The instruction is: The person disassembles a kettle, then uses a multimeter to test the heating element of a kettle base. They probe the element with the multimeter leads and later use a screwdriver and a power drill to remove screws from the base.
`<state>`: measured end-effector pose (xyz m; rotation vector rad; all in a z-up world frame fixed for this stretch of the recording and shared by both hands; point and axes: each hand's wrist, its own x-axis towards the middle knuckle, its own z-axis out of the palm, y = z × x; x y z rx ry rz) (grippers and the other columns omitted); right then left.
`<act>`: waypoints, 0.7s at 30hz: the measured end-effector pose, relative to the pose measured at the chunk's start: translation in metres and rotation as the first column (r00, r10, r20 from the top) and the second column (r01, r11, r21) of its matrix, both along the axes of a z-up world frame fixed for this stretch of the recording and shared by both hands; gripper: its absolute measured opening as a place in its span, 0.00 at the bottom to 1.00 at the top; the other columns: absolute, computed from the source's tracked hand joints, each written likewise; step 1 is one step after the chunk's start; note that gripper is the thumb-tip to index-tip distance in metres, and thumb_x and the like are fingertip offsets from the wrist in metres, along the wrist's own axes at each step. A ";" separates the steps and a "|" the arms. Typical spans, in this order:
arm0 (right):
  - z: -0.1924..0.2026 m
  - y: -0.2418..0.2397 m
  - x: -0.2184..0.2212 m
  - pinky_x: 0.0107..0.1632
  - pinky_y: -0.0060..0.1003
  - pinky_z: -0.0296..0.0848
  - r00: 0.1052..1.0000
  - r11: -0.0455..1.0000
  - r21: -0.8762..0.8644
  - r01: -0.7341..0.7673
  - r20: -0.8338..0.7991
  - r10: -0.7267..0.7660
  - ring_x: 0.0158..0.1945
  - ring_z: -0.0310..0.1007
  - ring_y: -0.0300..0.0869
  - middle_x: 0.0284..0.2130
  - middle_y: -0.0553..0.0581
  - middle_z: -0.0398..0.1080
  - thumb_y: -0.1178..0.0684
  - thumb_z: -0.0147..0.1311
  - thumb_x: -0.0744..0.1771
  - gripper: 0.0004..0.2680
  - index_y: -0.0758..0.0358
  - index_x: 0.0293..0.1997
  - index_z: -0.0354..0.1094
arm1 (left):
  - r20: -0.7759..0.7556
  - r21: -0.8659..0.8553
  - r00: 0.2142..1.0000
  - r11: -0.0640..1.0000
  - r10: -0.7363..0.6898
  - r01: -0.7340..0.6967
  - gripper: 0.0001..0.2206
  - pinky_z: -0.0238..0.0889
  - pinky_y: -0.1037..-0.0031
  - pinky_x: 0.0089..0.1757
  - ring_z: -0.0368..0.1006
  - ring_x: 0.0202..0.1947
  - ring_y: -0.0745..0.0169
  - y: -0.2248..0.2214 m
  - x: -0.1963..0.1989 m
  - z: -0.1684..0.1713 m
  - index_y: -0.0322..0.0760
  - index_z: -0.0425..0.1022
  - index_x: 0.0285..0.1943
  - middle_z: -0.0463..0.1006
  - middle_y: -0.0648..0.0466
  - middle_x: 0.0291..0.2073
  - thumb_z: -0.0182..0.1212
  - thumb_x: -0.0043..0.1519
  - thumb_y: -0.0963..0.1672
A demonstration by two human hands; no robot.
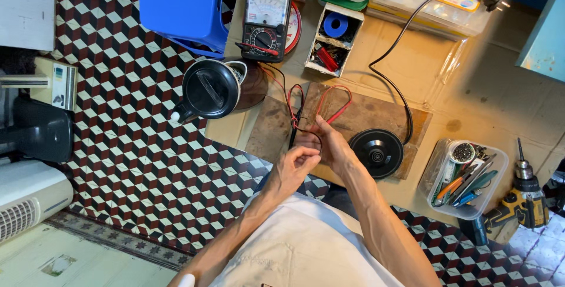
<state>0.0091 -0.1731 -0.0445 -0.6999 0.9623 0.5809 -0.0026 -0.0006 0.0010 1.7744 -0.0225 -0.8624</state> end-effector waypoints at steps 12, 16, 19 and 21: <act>0.085 -0.011 -0.050 0.50 0.34 0.69 0.940 0.696 -0.717 0.041 0.264 0.217 0.45 0.73 0.40 0.42 0.60 0.76 0.54 0.53 0.69 0.08 0.67 0.49 0.74 | -0.722 -0.250 0.560 0.601 0.407 -0.759 0.17 0.62 0.69 0.55 0.74 0.53 0.60 -0.061 0.050 -0.010 0.41 0.76 0.51 0.79 0.51 0.51 0.53 0.67 0.53; 0.118 0.010 -0.062 0.52 0.40 0.72 0.995 0.876 -0.482 -0.030 0.071 0.073 0.44 0.76 0.48 0.39 0.63 0.78 0.40 0.47 0.71 0.19 0.70 0.47 0.77 | -0.829 -0.322 0.472 0.433 0.300 -0.842 0.14 0.65 0.67 0.56 0.76 0.52 0.55 -0.071 0.053 0.027 0.40 0.73 0.48 0.80 0.48 0.48 0.51 0.68 0.52; 0.130 0.023 -0.039 0.61 0.39 0.66 0.974 0.979 -0.077 0.188 0.141 -0.176 0.56 0.72 0.40 0.48 0.49 0.78 0.36 0.43 0.69 0.19 0.59 0.57 0.70 | -0.780 -0.441 0.555 0.377 0.289 -0.815 0.16 0.66 0.64 0.56 0.76 0.50 0.52 -0.064 0.043 0.048 0.35 0.74 0.50 0.79 0.48 0.43 0.53 0.71 0.52; 0.137 0.020 -0.024 0.65 0.39 0.63 0.890 0.924 0.101 0.368 0.248 -0.382 0.61 0.71 0.38 0.50 0.47 0.78 0.37 0.44 0.68 0.19 0.58 0.60 0.66 | -0.838 -0.289 0.444 0.431 0.319 -0.855 0.14 0.67 0.67 0.51 0.77 0.43 0.57 -0.044 0.032 0.054 0.37 0.71 0.48 0.79 0.54 0.37 0.52 0.69 0.51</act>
